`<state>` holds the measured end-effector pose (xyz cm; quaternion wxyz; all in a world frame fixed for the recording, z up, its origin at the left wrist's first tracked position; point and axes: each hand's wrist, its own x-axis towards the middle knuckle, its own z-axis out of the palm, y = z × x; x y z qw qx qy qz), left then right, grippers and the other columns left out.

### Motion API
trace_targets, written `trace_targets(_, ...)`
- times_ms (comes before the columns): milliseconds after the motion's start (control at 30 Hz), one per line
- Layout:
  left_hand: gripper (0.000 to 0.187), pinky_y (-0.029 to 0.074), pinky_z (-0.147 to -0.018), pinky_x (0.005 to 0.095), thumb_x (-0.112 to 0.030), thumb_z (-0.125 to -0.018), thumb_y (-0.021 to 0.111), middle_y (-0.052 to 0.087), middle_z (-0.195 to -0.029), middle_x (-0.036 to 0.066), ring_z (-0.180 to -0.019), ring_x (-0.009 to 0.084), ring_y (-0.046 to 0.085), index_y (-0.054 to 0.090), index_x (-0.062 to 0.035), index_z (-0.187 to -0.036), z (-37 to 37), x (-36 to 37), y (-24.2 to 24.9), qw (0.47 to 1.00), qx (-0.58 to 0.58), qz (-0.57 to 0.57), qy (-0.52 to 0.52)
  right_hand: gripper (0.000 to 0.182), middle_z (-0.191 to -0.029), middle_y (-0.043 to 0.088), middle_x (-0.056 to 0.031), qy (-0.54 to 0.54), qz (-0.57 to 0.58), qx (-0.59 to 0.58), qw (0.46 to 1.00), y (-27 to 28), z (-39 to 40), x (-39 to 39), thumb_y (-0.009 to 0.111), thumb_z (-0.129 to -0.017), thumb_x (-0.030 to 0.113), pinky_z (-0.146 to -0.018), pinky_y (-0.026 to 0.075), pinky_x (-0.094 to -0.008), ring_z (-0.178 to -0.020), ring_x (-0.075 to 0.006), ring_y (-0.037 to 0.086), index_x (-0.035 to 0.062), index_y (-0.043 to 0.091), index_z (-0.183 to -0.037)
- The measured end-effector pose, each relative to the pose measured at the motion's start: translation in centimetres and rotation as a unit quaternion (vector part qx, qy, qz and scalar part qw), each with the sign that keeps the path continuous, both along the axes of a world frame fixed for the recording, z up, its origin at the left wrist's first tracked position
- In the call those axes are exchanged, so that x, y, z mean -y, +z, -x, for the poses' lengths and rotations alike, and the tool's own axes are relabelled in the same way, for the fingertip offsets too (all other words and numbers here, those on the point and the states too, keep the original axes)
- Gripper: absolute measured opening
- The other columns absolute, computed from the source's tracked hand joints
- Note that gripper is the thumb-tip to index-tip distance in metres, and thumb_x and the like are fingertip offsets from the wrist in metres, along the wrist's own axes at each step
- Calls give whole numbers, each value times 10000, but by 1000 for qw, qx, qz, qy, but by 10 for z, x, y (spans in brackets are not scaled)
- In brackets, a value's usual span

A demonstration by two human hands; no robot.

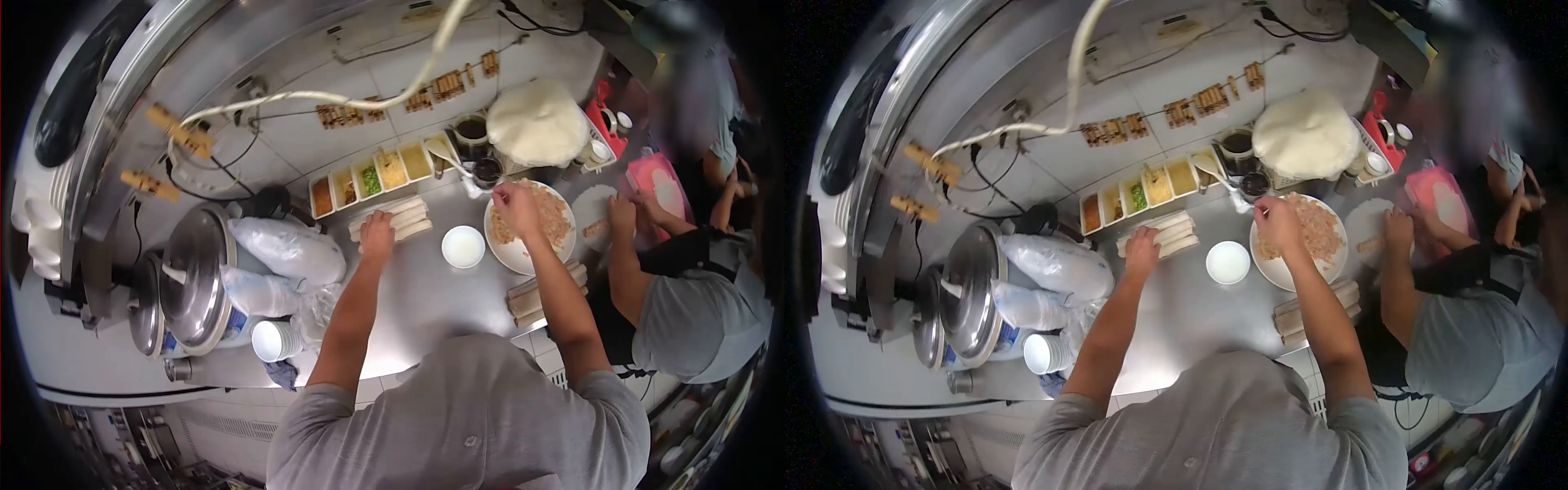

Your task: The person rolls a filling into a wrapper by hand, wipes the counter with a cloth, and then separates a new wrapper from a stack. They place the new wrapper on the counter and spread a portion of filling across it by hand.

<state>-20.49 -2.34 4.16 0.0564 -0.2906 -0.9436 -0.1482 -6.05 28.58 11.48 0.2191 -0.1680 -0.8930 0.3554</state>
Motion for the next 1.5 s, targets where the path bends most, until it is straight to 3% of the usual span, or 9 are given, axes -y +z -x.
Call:
trace_targets(167,322,434,-953,459,-138,-807,627,619,-1089,57,-1112,252,570,686,-144,-1123,28,6,-27,989,-48,126,-54,160,-831,706,-171,-45,23,-11,999,3,-28,-44,668,-847,130,-701,537,-426,-765,-341,687,41,696,-977)
trace_targets(300,314,434,-929,468,-118,-811,625,619,-1089,49,-1114,251,566,687,-149,-1117,34,6,-28,990,-40,117,-71,231,-902,695,-157,-104,-42,-51,992,20,-26,-79,685,-843,94,-701,545,-399,-754,-296,682,36,684,-1067)
trace_targets(367,308,435,-920,468,-117,-811,633,620,-1092,50,-1111,251,567,688,-147,-1113,33,6,-24,991,-42,109,-69,217,-940,676,-153,-116,-28,-40,992,27,-18,-92,663,-839,116,-765,530,-457,-880,-365,668,62,688,-1048)
trace_targets(433,278,433,-921,467,-137,-821,668,619,-1098,58,-1115,263,564,689,-136,-1098,25,2,-17,995,-15,87,-37,237,-943,662,-164,-135,-134,-20,981,30,-9,-107,664,-836,123,-799,530,-466,-910,-373,661,55,688,-1062)
trace_targets(633,267,435,-918,462,-182,-835,711,613,-1090,92,-1087,310,574,681,-108,-1089,-5,-8,-5,996,36,-68,-50,236,-1027,658,-208,-227,-133,-58,963,33,30,-186,697,-824,156,-824,523,-460,-938,-386,653,36,710,-1027)
trace_targets(800,190,488,-836,435,-88,-829,704,634,-1027,122,-985,324,617,685,-63,-1016,-35,-2,19,980,24,-162,-111,295,-1094,644,-223,-229,-137,-32,963,38,74,-249,705,-824,219,-923,511,-451,-1044,-376,629,74,725,-1079)
trace_targets(933,118,522,-766,418,-70,-843,688,667,-930,142,-879,326,644,685,-37,-956,-52,21,14,973,83,-200,-81,298,-1193,593,-204,-223,-142,8,964,54,100,-249,696,-824,230,-955,509,-458,-1090,-378,610,167,737,-1113)
trace_targets(1233,99,542,-683,363,-53,-865,672,686,-907,152,-805,286,665,706,-10,-947,-91,72,2,958,145,-247,15,228,-1181,582,-143,-207,-172,6,963,58,113,-244,700,-796,187,-928,514,-460,-1092,-340,589,179,749,-1019)
trace_targets(1500,101,541,-683,361,-80,-881,661,686,-914,152,-805,296,668,707,-11,-940,-100,68,16,956,145,-255,31,257,-1192,565,-147,-189,-216,29,957,67,124,-239,691,-833,250,-913,530,-446,-1126,-340,571,166,706,-1075)
